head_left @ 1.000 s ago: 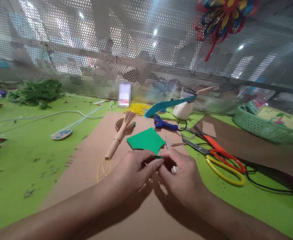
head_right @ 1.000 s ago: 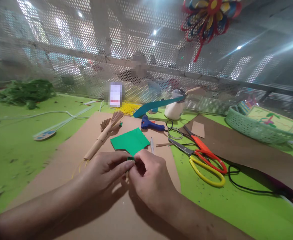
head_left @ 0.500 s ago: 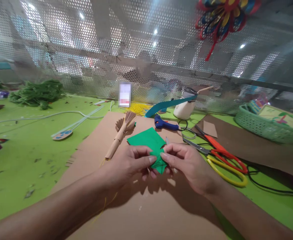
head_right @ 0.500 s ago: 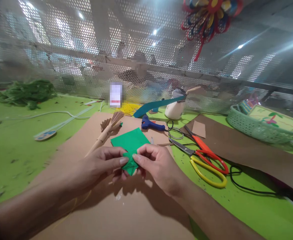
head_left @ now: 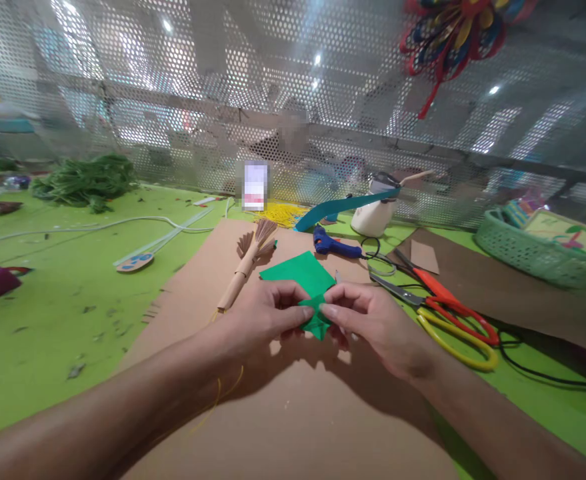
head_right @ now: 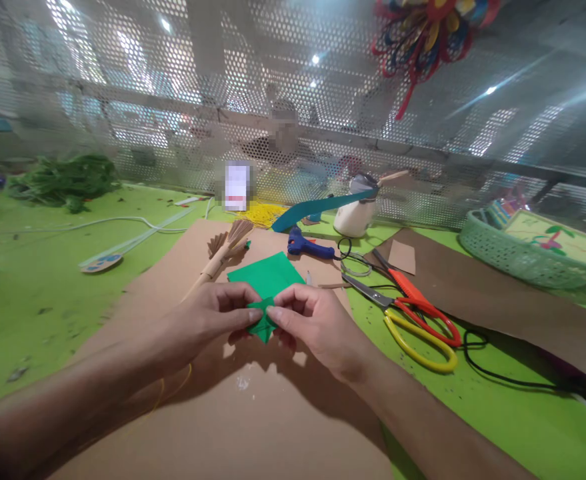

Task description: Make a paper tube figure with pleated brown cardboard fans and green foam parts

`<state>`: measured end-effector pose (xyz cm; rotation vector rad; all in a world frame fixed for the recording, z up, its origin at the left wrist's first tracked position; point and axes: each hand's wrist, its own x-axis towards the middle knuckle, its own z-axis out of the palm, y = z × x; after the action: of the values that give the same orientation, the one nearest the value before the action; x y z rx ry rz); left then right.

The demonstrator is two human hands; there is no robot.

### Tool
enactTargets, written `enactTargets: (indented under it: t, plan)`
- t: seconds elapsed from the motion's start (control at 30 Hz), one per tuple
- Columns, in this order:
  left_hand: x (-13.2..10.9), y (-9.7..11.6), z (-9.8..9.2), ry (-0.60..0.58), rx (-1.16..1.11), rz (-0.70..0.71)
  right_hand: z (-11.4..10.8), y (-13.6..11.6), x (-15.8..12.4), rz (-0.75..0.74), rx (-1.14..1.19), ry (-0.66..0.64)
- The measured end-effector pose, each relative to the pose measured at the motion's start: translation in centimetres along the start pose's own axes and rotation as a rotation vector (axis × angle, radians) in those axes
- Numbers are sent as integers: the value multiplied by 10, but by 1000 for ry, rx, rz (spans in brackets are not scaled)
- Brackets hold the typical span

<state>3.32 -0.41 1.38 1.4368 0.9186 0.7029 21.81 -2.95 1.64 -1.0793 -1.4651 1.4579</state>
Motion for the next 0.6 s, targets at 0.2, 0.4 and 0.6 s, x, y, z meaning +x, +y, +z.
enactTargets:
  t: [0.2, 0.4, 0.6]
  plan:
    - [-2, -1, -1, -18, -92, 31, -1, 1, -1, 21, 45, -4]
    - [-3, 1, -2, -56, -187, 8, -13, 5, 3, -32, 129, -1]
    - [-6, 3, -2, -228, -243, -27, -16, -2, -2, -182, 22, -184]
